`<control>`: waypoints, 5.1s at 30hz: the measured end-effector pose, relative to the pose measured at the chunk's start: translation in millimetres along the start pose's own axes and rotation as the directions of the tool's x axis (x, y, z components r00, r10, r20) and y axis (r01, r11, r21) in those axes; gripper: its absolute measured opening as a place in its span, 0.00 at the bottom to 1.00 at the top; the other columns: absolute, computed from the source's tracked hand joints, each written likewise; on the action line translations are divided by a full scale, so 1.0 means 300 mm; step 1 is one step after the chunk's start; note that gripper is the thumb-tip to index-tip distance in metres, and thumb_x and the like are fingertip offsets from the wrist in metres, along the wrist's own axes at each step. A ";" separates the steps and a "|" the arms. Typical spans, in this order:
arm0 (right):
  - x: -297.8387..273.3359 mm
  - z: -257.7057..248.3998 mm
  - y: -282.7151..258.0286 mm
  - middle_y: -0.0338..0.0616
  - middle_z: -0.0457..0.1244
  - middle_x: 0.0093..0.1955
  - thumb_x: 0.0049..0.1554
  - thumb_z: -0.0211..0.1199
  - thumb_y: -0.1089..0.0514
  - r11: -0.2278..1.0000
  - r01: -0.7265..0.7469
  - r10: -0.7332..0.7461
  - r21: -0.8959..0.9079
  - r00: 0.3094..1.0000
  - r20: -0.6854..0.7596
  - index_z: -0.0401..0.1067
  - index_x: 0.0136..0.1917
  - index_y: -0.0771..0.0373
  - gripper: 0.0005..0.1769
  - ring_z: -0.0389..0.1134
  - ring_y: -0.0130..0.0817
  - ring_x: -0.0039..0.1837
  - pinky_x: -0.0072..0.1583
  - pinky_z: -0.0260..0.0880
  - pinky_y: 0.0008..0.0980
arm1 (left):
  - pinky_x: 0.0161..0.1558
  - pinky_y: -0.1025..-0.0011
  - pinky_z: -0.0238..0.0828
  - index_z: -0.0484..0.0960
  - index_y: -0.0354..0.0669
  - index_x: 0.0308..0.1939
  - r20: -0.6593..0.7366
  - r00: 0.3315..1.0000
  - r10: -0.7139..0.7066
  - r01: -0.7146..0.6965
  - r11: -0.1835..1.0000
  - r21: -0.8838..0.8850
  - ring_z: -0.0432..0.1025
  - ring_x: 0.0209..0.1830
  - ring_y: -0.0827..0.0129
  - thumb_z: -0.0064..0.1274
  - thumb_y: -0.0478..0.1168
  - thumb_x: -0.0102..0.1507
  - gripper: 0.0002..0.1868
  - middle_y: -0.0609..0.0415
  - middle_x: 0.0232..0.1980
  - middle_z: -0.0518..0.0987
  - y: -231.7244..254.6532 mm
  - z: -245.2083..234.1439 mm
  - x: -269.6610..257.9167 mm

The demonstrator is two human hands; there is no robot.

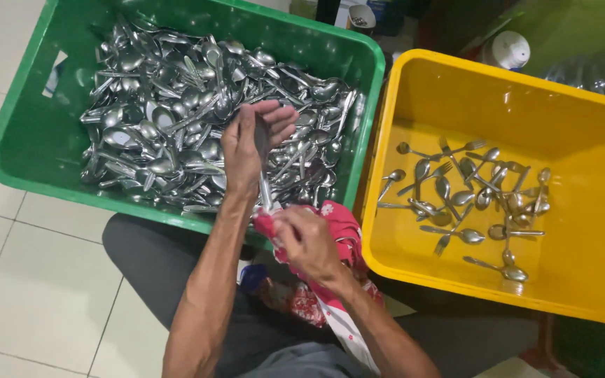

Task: Wiping silver spoons with a cloth and sorting them between bins.

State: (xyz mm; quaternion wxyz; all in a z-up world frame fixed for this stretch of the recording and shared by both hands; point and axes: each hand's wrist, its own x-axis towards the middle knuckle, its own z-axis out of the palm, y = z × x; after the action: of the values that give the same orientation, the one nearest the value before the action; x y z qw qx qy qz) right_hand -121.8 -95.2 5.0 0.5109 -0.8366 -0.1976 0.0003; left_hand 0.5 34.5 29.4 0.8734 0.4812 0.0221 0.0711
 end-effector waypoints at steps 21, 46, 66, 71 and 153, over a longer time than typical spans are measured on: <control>0.051 -0.014 -0.064 0.54 0.67 0.40 0.62 0.60 0.60 0.991 -0.109 0.123 0.084 0.972 -0.198 0.77 0.56 0.65 0.11 0.71 0.56 0.48 0.49 0.71 0.44 | 0.11 0.82 0.56 0.72 0.46 0.44 -0.208 0.978 0.029 0.047 0.936 0.349 0.63 0.10 0.75 0.28 0.57 0.74 0.23 0.58 0.19 0.64 -0.119 -0.028 -0.071; 0.077 -0.370 -0.176 0.44 0.70 0.44 0.58 0.61 0.65 0.817 -0.278 0.315 0.505 0.949 0.012 0.76 0.59 0.64 0.14 0.65 0.30 0.44 0.52 0.71 0.35 | 0.54 0.59 0.71 0.71 0.42 0.67 0.281 0.825 -0.490 0.239 0.754 0.613 0.76 0.50 0.55 0.34 0.71 0.62 0.43 0.45 0.49 0.80 0.151 0.090 -0.240; -0.144 -0.637 -0.532 0.71 0.60 0.47 0.68 0.61 0.48 0.445 -0.059 -0.262 0.893 0.945 0.193 0.65 0.38 0.68 0.24 0.64 0.60 0.47 0.52 0.63 0.57 | 0.45 0.63 0.50 0.73 0.29 0.44 0.956 0.292 -0.012 -0.441 0.886 0.145 0.65 0.41 0.56 0.27 0.40 0.77 0.20 0.46 0.43 0.68 0.653 0.383 -0.517; -0.224 -0.587 -0.506 0.61 0.61 0.63 0.64 0.74 0.46 0.623 -0.078 -0.052 0.778 0.989 0.141 0.68 0.63 0.68 0.28 0.63 0.58 0.68 0.71 0.52 0.63 | 0.49 0.58 0.51 0.81 0.37 0.45 0.829 0.537 0.157 -0.666 0.682 0.302 0.64 0.45 0.59 0.55 0.43 0.67 0.12 0.51 0.42 0.72 0.614 0.449 -0.509; 0.385 -0.068 0.317 0.43 0.61 0.40 0.65 0.55 0.60 0.972 0.102 -0.175 -0.209 0.912 -0.370 0.78 0.60 0.59 0.14 0.67 0.35 0.37 0.37 0.70 0.29 | 0.35 0.60 0.67 0.74 0.46 0.35 0.166 0.985 -0.049 -0.104 0.598 0.795 0.68 0.26 0.56 0.37 0.45 0.74 0.16 0.46 0.26 0.72 -0.125 -0.184 -0.180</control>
State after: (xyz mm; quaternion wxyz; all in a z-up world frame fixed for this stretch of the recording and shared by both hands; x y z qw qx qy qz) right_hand 20.2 -112.5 -43.2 0.4582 -0.8480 -0.1514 -0.2192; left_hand -54.9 53.1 -33.3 0.5623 0.8260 -0.0304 0.0258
